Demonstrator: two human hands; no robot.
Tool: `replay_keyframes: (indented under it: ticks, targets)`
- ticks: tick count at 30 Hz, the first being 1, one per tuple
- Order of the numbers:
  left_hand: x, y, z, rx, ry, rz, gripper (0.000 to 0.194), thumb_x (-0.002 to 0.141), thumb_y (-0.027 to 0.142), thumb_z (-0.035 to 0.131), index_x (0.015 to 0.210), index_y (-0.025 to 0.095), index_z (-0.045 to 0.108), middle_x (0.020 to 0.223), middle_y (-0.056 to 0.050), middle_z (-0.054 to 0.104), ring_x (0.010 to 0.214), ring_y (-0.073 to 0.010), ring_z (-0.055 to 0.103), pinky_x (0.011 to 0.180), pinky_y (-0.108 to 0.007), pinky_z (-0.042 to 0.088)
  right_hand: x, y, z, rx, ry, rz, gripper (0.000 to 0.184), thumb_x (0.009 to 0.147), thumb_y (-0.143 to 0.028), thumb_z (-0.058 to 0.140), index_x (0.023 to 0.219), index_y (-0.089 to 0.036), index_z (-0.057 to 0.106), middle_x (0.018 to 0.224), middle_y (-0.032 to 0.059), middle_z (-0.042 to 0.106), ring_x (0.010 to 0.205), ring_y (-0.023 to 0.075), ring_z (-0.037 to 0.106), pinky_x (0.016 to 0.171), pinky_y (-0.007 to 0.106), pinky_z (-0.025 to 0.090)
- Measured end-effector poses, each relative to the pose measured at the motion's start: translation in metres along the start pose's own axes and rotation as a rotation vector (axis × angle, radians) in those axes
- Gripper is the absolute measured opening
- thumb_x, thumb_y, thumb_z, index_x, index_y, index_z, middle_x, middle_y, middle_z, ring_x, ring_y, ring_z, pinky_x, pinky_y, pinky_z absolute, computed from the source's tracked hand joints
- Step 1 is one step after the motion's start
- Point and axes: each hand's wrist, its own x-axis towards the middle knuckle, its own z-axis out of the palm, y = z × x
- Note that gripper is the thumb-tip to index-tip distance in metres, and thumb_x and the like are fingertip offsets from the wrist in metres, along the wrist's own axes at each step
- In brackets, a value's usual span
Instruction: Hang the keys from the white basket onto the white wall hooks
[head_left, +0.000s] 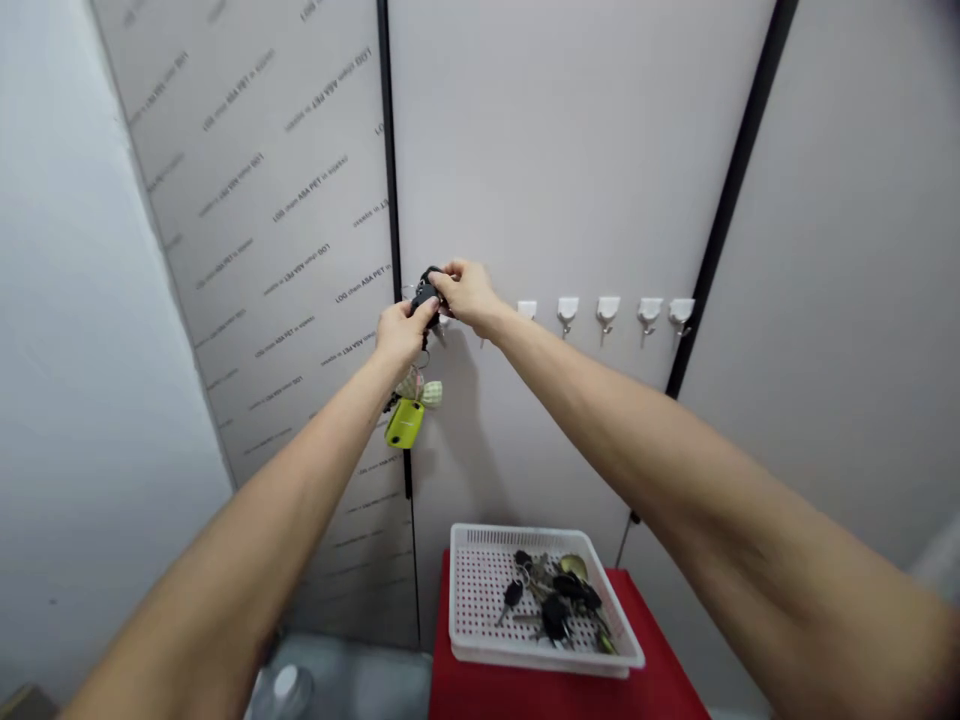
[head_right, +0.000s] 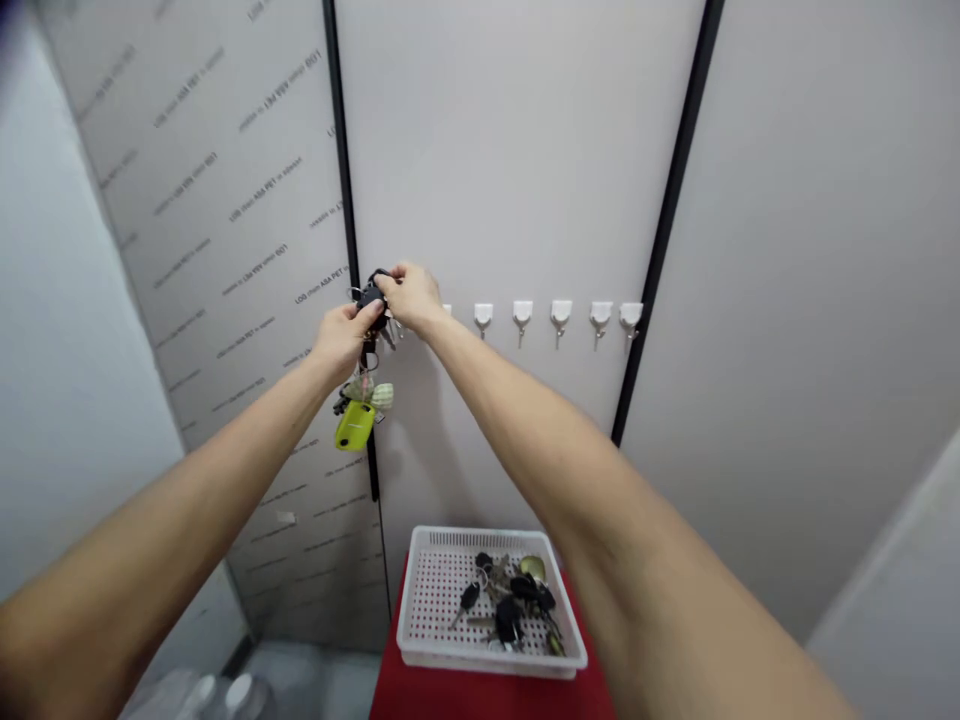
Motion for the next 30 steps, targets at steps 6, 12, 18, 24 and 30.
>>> replay_keyframes:
  ticks: [6,12,18,24,30]
  targets:
    - [-0.063,-0.014,0.031,0.362,-0.27,0.019,0.02,0.058,0.03,0.048,0.058,0.011,0.053,0.047,0.002,0.044,0.048,-0.0081,0.041,0.05,-0.02,0.032,-0.089,0.038,-0.031,0.028,-0.061,0.213,0.019,0.065,-0.032,0.044,0.07,-0.014,0.046,0.052,-0.0035,0.043,0.042,0.0038,0.04,0.04,0.017,0.036]
    - [-0.118,-0.034,0.063,0.571,-0.43,0.074,0.018,0.058,0.022,0.048,0.071,0.012,0.056,0.071,-0.004,0.053,0.068,-0.0134,0.047,0.063,-0.023,0.036,-0.162,0.075,-0.051,0.057,-0.171,0.383,0.025,0.06,-0.035,0.046,0.077,-0.016,0.043,0.055,-0.0051,0.044,0.035,0.0019,0.036,0.032,0.014,0.031]
    - [-0.143,-0.049,0.071,0.29,-0.44,-0.225,0.036,0.055,0.024,0.054,0.089,0.011,0.053,0.085,-0.007,0.054,0.073,-0.0126,0.05,0.068,-0.023,0.038,-0.229,0.129,-0.087,-0.118,-0.146,0.518,0.022,0.06,-0.03,0.045,0.076,-0.014,0.048,0.061,-0.0016,0.051,0.049,0.0068,0.045,0.046,0.019,0.037]
    - [-0.156,-0.071,0.08,0.047,-0.254,-0.412,0.032,0.057,0.017,0.051,0.088,0.008,0.053,0.084,-0.008,0.056,0.076,-0.0123,0.05,0.073,-0.024,0.036,-0.287,0.16,-0.105,-0.394,-0.46,0.651,0.022,0.054,-0.026,0.049,0.072,-0.015,0.053,0.066,0.0014,0.056,0.061,0.0128,0.049,0.056,0.023,0.037]
    - [-0.172,-0.089,0.081,-0.08,-0.118,-0.536,0.028,0.055,0.014,0.051,0.082,0.009,0.056,0.08,-0.007,0.058,0.073,-0.0132,0.051,0.072,-0.026,0.037,-0.291,0.147,-0.101,-0.6,-0.519,0.504,0.03,0.057,-0.029,0.047,0.083,-0.016,0.053,0.085,0.0065,0.054,0.077,0.0163,0.048,0.068,0.025,0.034]
